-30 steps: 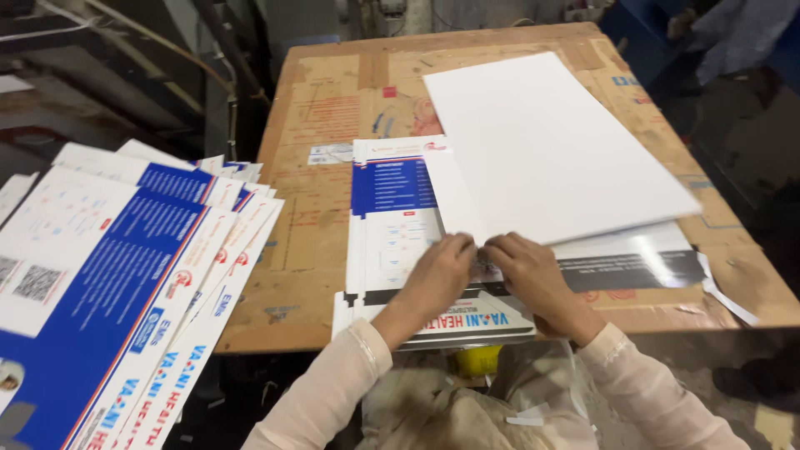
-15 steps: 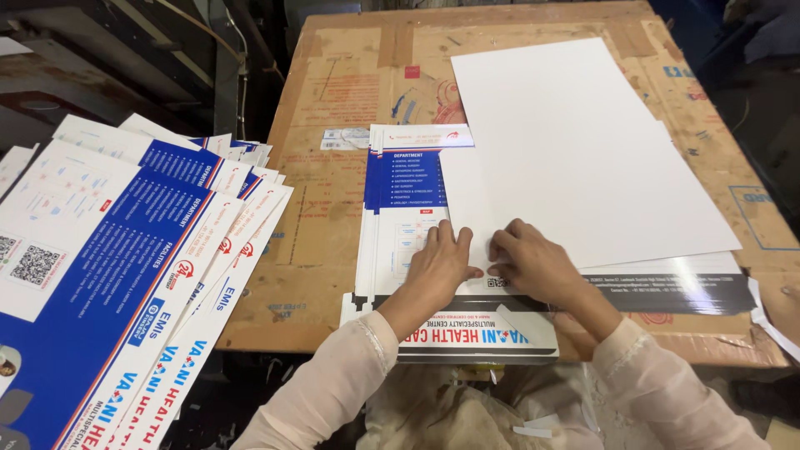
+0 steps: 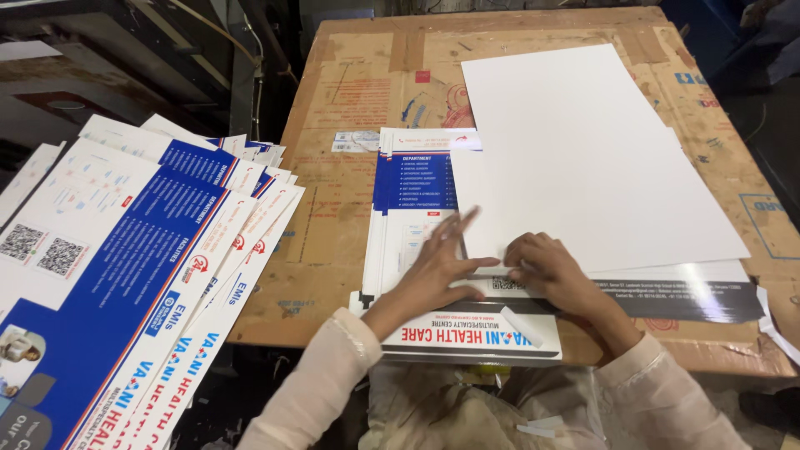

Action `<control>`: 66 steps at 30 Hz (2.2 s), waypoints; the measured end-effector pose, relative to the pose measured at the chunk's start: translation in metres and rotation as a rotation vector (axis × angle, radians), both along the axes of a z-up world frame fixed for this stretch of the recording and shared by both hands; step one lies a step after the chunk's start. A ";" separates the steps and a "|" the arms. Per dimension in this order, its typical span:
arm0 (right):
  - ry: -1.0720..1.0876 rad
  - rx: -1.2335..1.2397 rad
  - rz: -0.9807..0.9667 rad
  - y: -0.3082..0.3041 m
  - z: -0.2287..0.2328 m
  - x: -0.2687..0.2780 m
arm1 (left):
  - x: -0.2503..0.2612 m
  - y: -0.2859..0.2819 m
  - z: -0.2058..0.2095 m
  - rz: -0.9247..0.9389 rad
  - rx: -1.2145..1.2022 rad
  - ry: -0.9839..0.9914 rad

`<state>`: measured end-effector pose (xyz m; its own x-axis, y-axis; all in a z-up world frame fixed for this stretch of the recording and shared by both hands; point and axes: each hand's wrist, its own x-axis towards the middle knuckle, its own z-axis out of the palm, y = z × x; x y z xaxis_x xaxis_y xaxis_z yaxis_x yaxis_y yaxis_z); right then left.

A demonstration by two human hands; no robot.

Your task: The person folds printed sheets of paper in half by hand on a wooden table. They repeatedly pick up a sheet, fold it, and place it on a growing stack of finished items.

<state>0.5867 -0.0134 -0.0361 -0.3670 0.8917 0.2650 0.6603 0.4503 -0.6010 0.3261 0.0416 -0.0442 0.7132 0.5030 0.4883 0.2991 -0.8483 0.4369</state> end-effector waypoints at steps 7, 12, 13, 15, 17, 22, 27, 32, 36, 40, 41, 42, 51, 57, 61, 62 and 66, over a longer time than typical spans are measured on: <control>0.242 0.155 -0.229 -0.025 0.012 -0.020 | 0.021 0.006 -0.030 0.023 -0.095 -0.143; 0.080 0.488 -0.371 -0.043 0.024 -0.071 | 0.018 0.006 -0.032 0.018 -0.032 -0.135; 0.051 0.500 -0.387 -0.044 0.026 -0.077 | 0.016 0.004 -0.031 0.022 -0.025 -0.147; 0.012 0.483 -0.408 -0.044 0.031 -0.083 | 0.015 0.001 -0.027 0.036 -0.006 -0.175; -0.012 0.424 -0.416 -0.041 0.036 -0.085 | 0.014 -0.002 -0.023 0.039 0.014 -0.151; -0.059 0.278 -0.402 -0.037 0.042 -0.083 | 0.012 -0.004 -0.016 0.039 0.045 -0.139; -0.058 0.182 -0.380 -0.032 0.037 -0.079 | 0.011 -0.005 -0.017 0.027 0.100 -0.118; 0.055 0.128 -0.365 -0.030 0.041 -0.076 | 0.010 -0.006 -0.012 0.043 0.045 -0.086; 0.055 0.108 -0.395 -0.038 0.043 -0.076 | 0.012 -0.007 -0.010 0.034 0.043 -0.138; 0.014 0.187 -0.428 -0.044 0.038 -0.084 | 0.010 -0.009 -0.012 0.050 0.046 -0.102; 0.004 0.205 -0.434 -0.042 0.038 -0.087 | 0.010 -0.008 -0.012 0.052 0.047 -0.097; -0.035 0.227 -0.443 -0.040 0.037 -0.090 | 0.009 -0.007 -0.012 0.053 0.048 -0.093; 0.093 0.221 -0.495 -0.046 0.037 -0.073 | 0.012 -0.009 -0.013 0.067 0.065 -0.062; 0.167 0.294 -0.467 -0.062 0.026 -0.081 | 0.015 -0.010 -0.013 0.061 0.108 -0.072; 0.044 0.250 -0.562 -0.055 0.032 -0.096 | 0.010 -0.014 -0.007 0.060 0.128 -0.065; 0.021 0.239 -0.573 -0.054 0.033 -0.098 | 0.009 -0.013 -0.006 0.058 0.129 -0.061; -0.107 0.319 -0.558 -0.052 0.035 -0.101 | 0.011 -0.014 -0.006 0.050 0.147 -0.063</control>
<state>0.4855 -0.0658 -0.0011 0.0892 0.8397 0.5357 0.8952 0.1683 -0.4127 0.3369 0.0277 -0.0504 0.6548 0.4569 0.6021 0.3189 -0.8892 0.3280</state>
